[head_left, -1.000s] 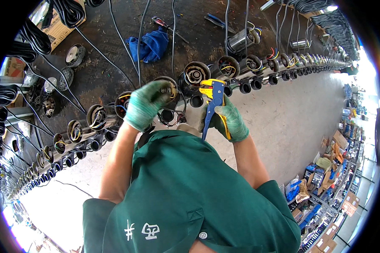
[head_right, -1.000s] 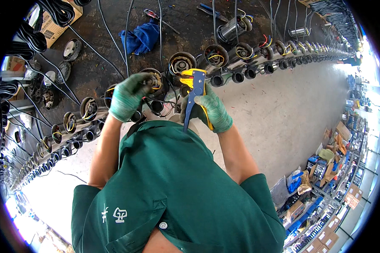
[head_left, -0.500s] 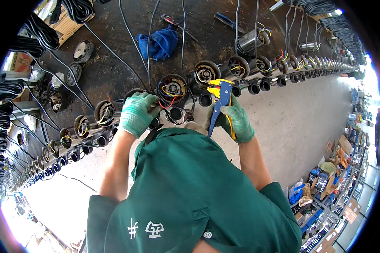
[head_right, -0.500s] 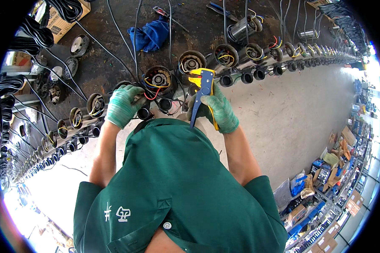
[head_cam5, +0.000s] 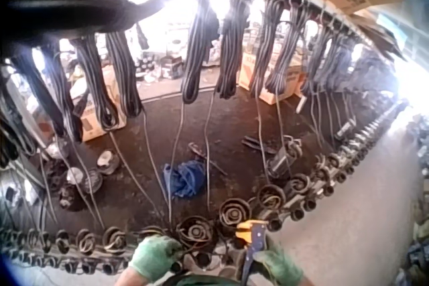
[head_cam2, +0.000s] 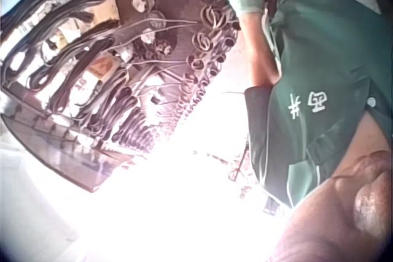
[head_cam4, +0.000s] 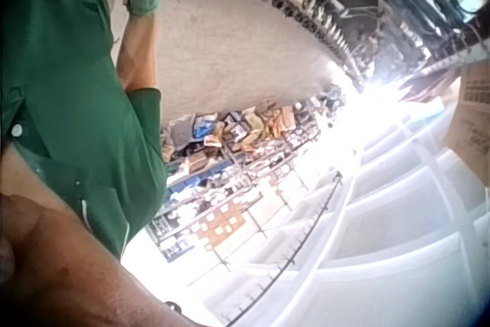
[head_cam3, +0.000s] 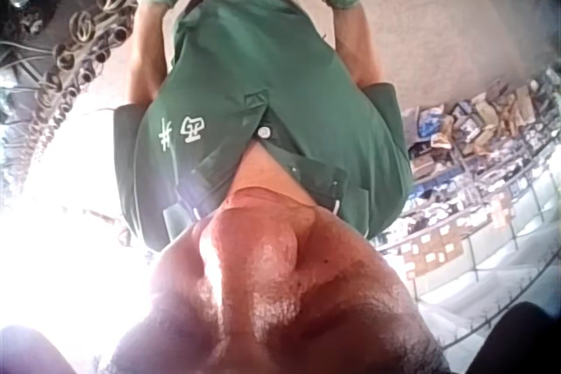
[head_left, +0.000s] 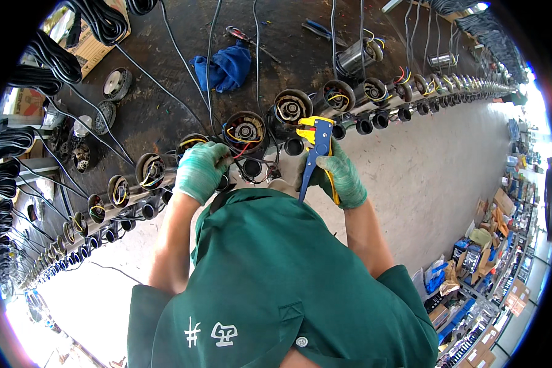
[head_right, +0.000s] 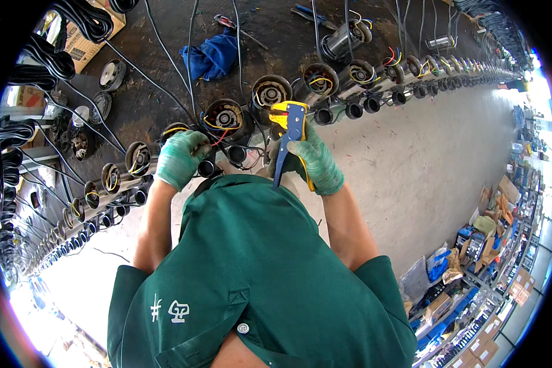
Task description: The person uses a yellow and blue crimping tool to secure connectors onto wires inside a row of cylindrical metal housings. They systematically move from one housing to the next, manipulating the wires and applying the tool to each connection point.
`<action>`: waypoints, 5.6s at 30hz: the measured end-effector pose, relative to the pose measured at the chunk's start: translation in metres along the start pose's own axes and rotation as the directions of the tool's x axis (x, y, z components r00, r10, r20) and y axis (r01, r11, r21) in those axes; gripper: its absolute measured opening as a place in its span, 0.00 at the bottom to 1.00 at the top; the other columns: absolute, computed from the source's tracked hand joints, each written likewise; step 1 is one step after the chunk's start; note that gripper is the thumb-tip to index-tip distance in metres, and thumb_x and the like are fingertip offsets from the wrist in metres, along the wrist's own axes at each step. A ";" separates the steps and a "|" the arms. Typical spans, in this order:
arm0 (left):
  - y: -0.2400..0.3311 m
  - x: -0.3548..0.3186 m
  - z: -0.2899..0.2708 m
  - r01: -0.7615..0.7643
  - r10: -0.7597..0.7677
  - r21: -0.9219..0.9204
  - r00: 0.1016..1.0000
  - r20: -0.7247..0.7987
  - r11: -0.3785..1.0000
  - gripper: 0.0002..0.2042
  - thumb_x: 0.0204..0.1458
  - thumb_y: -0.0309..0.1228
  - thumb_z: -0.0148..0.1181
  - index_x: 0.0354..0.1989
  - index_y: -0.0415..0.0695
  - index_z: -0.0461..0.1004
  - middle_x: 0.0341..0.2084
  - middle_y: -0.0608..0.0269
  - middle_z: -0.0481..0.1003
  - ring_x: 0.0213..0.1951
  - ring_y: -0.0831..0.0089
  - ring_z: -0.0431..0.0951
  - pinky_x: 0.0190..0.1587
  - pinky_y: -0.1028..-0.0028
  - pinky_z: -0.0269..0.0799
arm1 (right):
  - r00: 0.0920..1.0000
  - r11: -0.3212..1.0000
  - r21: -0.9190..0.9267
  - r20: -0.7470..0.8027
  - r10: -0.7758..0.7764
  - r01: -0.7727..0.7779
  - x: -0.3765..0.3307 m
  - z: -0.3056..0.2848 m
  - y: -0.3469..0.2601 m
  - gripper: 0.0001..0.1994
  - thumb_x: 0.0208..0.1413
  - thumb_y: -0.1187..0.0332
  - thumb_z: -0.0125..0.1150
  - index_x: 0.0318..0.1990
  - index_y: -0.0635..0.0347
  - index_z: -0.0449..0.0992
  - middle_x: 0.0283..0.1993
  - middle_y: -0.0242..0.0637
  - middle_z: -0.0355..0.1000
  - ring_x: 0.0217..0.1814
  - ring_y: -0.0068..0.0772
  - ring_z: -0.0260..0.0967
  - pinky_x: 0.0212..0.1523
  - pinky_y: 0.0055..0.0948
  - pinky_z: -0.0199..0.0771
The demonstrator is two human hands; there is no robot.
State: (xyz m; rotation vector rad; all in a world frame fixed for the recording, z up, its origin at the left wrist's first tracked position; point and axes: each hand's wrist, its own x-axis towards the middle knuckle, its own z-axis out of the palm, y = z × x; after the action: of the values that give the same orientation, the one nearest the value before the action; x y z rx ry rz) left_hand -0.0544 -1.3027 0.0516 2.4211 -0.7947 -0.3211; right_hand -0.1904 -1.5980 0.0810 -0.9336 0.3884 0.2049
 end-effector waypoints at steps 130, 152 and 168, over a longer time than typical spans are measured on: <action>0.064 0.104 0.035 0.080 -0.108 -0.128 0.967 -0.230 0.989 0.10 0.55 0.24 0.68 0.46 0.42 0.83 0.41 0.53 0.80 0.46 0.50 0.80 0.50 0.58 0.78 | 0.927 0.965 -0.249 0.337 0.164 -0.081 0.153 -0.080 -0.133 0.32 0.67 0.60 0.62 0.76 0.60 0.62 0.43 0.45 0.79 0.41 0.41 0.82 0.44 0.41 0.86; 0.050 0.125 0.051 -0.019 -0.031 -0.396 0.993 -0.118 0.918 0.12 0.61 0.21 0.65 0.53 0.39 0.83 0.39 0.52 0.82 0.42 0.59 0.83 0.48 0.65 0.78 | 0.960 0.964 -0.249 0.233 0.153 -0.093 0.112 -0.083 -0.116 0.31 0.68 0.58 0.62 0.74 0.59 0.63 0.44 0.43 0.78 0.40 0.39 0.82 0.44 0.39 0.86; 0.076 0.147 0.086 0.135 -0.279 -0.354 0.875 -0.395 0.925 0.10 0.64 0.28 0.64 0.50 0.38 0.81 0.43 0.46 0.83 0.44 0.50 0.84 0.50 0.63 0.79 | 0.912 0.913 -0.403 0.346 0.220 -0.067 0.162 -0.068 -0.103 0.26 0.70 0.65 0.61 0.73 0.59 0.68 0.59 0.32 0.74 0.63 0.25 0.68 0.69 0.32 0.66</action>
State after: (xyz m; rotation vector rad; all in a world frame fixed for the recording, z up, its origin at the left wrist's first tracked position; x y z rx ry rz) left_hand -0.0063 -1.4800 0.0185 2.1519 -0.2513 0.0263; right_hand -0.0243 -1.7121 0.0547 -1.2212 0.0472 0.6123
